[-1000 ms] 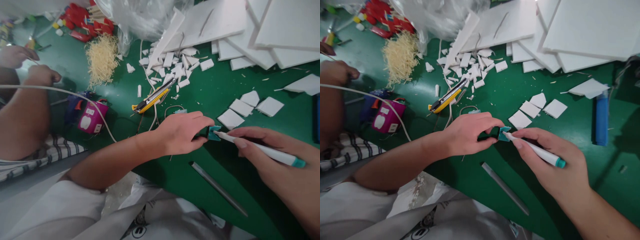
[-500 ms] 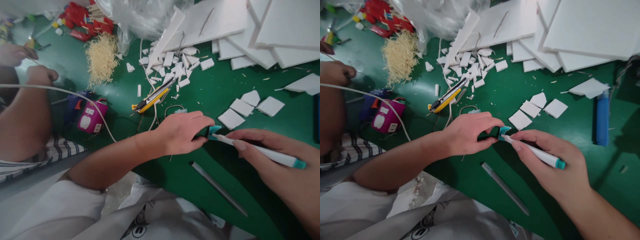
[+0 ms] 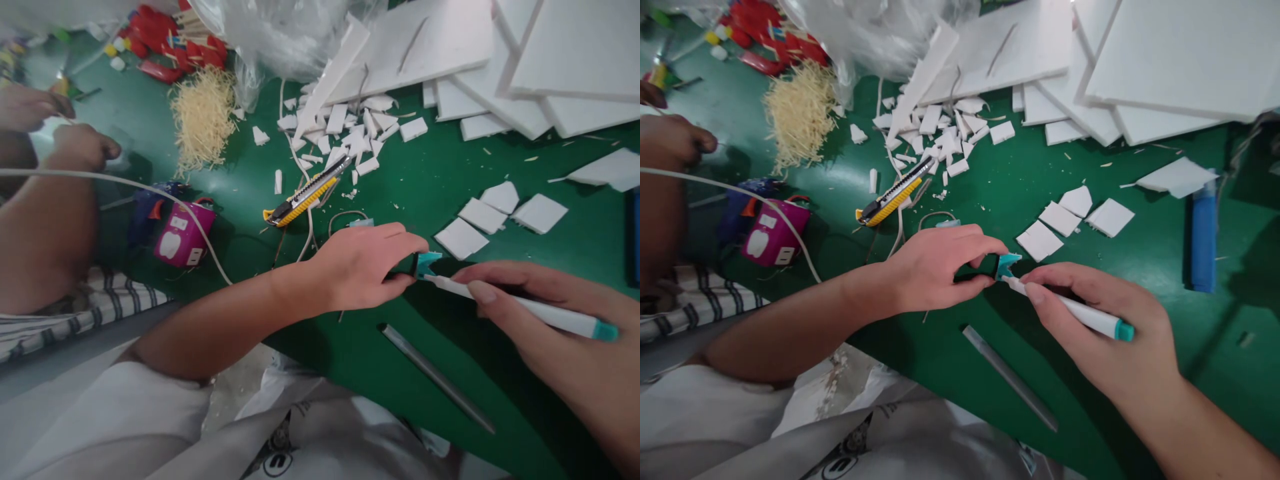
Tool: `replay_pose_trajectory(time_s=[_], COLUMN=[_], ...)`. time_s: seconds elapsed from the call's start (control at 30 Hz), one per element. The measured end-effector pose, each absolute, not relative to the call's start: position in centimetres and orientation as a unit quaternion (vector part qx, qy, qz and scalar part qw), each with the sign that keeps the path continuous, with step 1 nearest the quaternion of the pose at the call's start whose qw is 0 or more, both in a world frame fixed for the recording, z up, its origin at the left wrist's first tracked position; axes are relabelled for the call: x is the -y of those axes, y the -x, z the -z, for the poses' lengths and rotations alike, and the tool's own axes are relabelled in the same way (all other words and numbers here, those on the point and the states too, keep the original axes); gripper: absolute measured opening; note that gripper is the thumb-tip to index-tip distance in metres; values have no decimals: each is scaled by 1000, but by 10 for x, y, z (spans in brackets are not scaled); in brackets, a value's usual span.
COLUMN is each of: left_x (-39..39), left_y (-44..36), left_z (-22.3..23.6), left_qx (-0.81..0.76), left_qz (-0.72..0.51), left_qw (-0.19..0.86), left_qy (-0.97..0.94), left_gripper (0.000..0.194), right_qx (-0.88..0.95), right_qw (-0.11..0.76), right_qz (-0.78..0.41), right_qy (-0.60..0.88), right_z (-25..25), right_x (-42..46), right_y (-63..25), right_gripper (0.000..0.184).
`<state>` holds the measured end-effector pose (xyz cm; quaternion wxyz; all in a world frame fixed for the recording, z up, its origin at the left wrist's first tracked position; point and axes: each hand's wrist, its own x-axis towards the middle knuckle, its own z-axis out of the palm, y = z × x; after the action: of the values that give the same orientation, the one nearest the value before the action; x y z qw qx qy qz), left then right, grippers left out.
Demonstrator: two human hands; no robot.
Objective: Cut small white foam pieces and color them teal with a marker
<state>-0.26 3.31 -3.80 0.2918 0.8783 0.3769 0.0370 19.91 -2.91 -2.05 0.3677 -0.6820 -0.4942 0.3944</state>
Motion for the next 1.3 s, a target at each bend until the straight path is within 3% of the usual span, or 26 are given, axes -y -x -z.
replay_pose_trajectory(time_s=[0.23,0.33,0.57,0.67,0.8,0.87,1.07,1.3], left_x=[-29,-27,-26,-27,-28,-28,-27,-22], left_y=[6,5,-6,-3,5,8,5,-8], left_z=[43,41,35,38,44,45,41,35], left_qx=[-361,-375,-414,-391,-361,-360,-383,-425], left_qz=[-89,-114,-13,-27,-101,-122,-116,-26], left_qw=[297,295,226,238,268,269,239,187], left_qy=[-880,-871,-882,-888,-887,-885,-885,-885], left_gripper=[53,42,32,22,43,44,20,47], right_qx=[493,489,491,500,484,476,482,499], right_qw=[327,329,335,333,344,346,333,316], right_qz=[-363,-351,-350,-345,-376,-391,-385,-351], right_qy=[720,727,724,721,711,708,713,726], right_z=[8,6,13,16,15,14,14,14], right_x=[27,28,31,32,31,30,30,31], right_y=[-199,-199,-203,-202,-201,-201,-203,-203], right_gripper=[10,9,11,9,6,9,5,9])
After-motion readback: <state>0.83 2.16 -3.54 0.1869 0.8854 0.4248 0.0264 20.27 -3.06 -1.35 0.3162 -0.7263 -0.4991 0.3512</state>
